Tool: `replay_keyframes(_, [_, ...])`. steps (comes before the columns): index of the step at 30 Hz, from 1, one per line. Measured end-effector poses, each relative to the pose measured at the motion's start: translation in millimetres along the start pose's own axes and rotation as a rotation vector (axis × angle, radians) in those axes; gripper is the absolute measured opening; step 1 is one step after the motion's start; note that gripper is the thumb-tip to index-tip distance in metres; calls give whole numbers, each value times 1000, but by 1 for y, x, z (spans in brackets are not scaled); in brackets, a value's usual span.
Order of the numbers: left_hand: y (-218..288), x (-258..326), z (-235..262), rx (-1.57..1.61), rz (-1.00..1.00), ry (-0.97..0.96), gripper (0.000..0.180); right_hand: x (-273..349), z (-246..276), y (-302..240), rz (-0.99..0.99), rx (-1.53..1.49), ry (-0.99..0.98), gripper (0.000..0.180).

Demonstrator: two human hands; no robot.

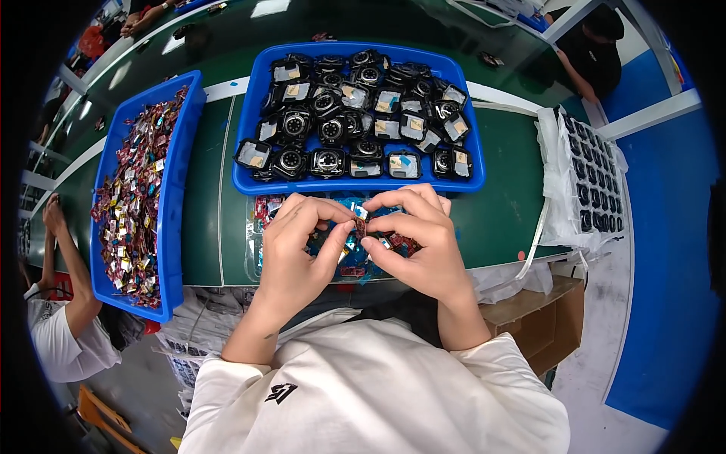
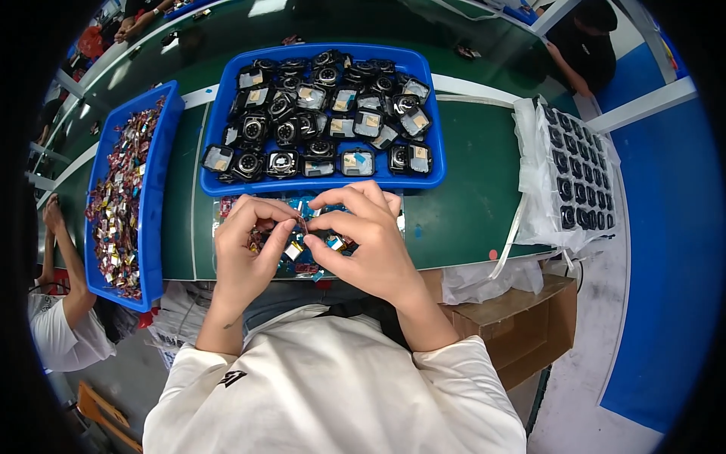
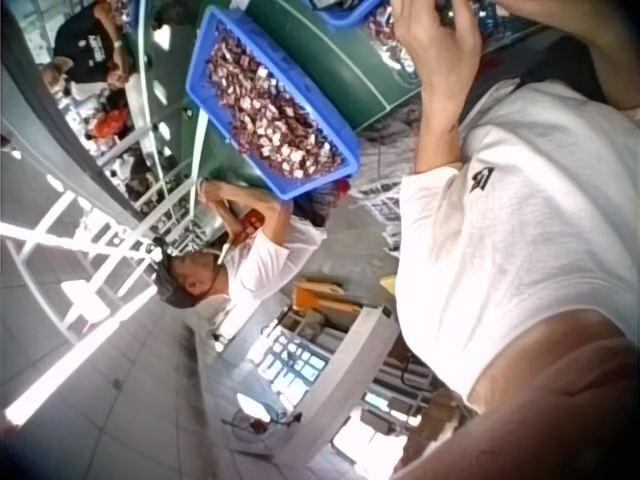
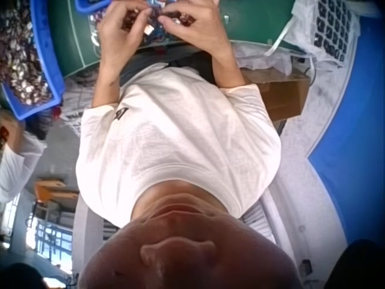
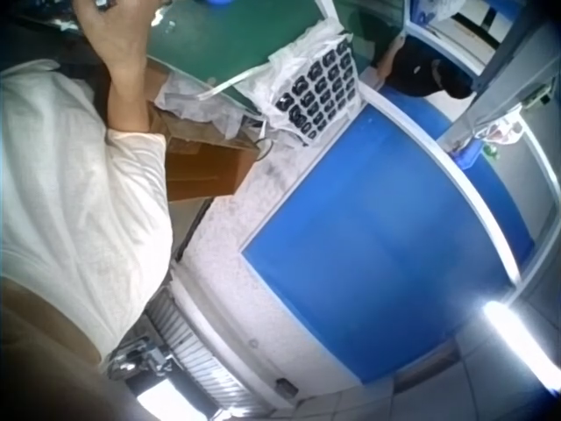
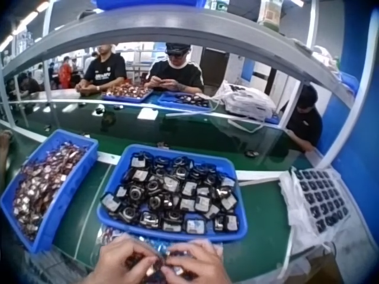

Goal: The recorder is assembling small electronic components into circular housing units on a production line.

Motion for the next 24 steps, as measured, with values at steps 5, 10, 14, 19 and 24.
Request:
replay_keyframes(5, [-2, 2, 5, 115, 109, 15, 18, 2, 1, 8, -106, -344, 192, 6])
replay_keyframes(10, [1, 0, -4, 414, 166, -187, 25, 2, 4, 6, -92, -367, 142, 5])
replay_keyframes(14, [-6, 4, 0, 471, 322, -160, 14, 3, 5, 6, -80, -410, 131, 5])
replay_keyframes(19, [-15, 5, 0, 339, 208, -99, 9, 5, 1, 8, -134, -437, 136, 4])
replay_keyframes(24, [-12, 7, 0, 373, 254, -23, 7, 6, 3, 9, -94, -424, 150, 6])
Point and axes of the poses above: each hand's wrist, its own x-axis away from the middle knuckle, its own z-axis out of the back of the hand, y = z × x, the point moved 7 cm from there along -x, towards the middle knuckle, and after that the axes turned 6 degrees about x, right-handed, at the moved point
